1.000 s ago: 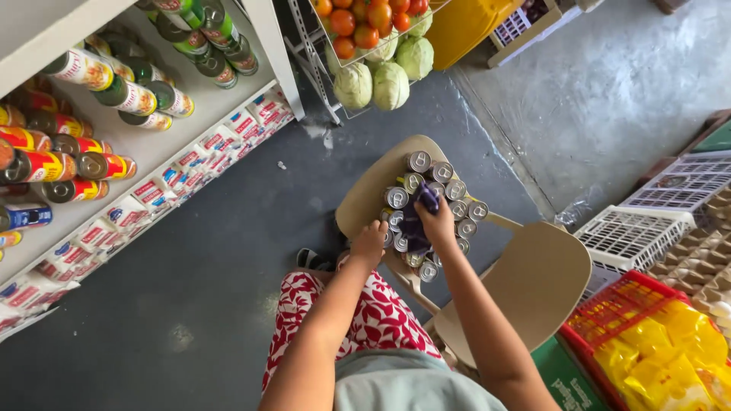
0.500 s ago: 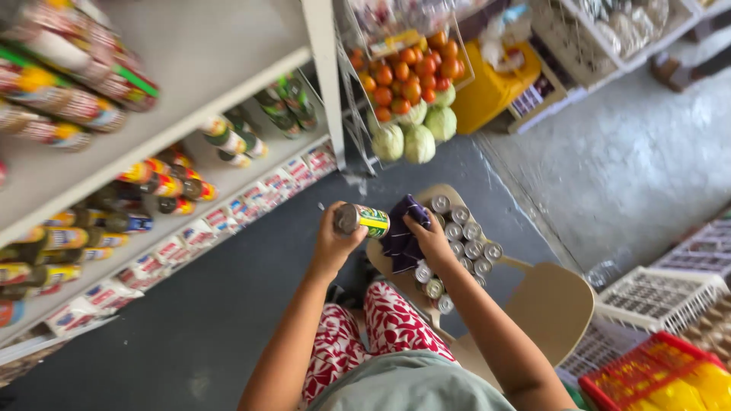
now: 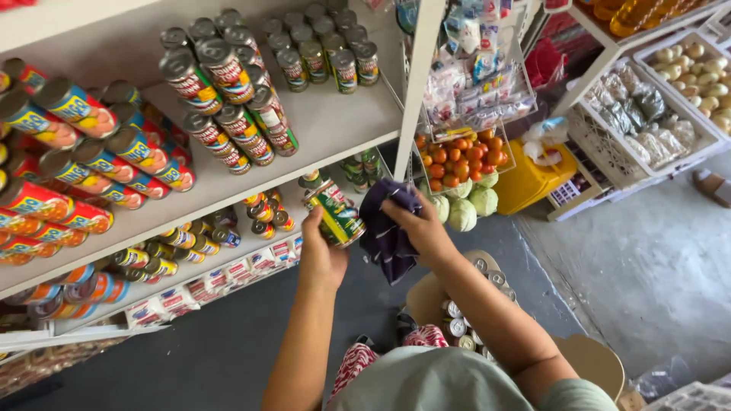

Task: Wiping canned goods with a cloth and organizing them onto a grocery shelf.

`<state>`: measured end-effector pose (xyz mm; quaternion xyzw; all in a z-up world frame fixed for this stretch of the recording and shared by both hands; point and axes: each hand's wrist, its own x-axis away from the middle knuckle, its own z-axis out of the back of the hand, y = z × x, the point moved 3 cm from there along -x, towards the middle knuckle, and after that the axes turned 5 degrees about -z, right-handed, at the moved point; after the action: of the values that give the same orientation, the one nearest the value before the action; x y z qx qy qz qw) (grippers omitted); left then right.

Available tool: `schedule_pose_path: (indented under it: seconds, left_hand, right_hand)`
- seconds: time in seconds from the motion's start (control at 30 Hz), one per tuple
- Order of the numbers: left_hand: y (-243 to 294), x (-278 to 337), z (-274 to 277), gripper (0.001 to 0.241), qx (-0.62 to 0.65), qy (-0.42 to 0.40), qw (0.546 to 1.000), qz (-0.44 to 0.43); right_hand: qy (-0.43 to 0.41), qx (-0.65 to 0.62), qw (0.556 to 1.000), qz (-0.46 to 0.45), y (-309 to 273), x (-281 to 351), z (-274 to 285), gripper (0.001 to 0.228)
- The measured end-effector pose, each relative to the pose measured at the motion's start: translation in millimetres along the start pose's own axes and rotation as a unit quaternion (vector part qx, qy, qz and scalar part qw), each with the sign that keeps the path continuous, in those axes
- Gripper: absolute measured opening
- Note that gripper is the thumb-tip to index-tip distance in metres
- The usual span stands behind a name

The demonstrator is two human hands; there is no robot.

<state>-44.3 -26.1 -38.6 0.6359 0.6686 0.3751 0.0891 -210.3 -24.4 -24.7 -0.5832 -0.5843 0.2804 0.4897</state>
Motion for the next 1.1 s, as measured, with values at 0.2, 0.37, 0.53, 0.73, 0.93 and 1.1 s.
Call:
schedule_pose_path:
  seconds: [0.2, 0.37, 0.53, 0.73, 0.93, 1.1]
  left_hand:
    - [8, -13, 0, 0.054, 0.021, -0.057, 0.998, -0.006]
    - [15, -25, -14, 0.057, 0.121, -0.235, 0.958, 0.109]
    - [24, -5, -34, 0.051, 0.084, -0.137, 0.987, -0.018]
    - [59, 24, -45, 0.045, 0.009, -0.126, 0.983, -0.134]
    - [58, 17, -36, 0.039, 0.059, -0.09, 0.993, -0.057]
    - [51, 24, -29, 0.059, 0.087, -0.1, 0.991, -0.007]
  right_hand:
    - [-0.112, 0.179, 0.91, 0.356, -37, 27, -52, 0.04]
    - [-0.18, 0.318, 0.778, 0.511, -42, 70, -71, 0.048]
    - [-0.219, 0.266, 0.804, 0.485, -66, 55, -77, 0.055]
    - [-0.204, 0.321, 0.804, 0.457, -60, 67, -74, 0.05]
    - [-0.2, 0.247, 0.832, 0.455, -56, 70, -82, 0.062]
    - [-0.233, 0.299, 0.759, 0.53, -66, 67, -100, 0.057]
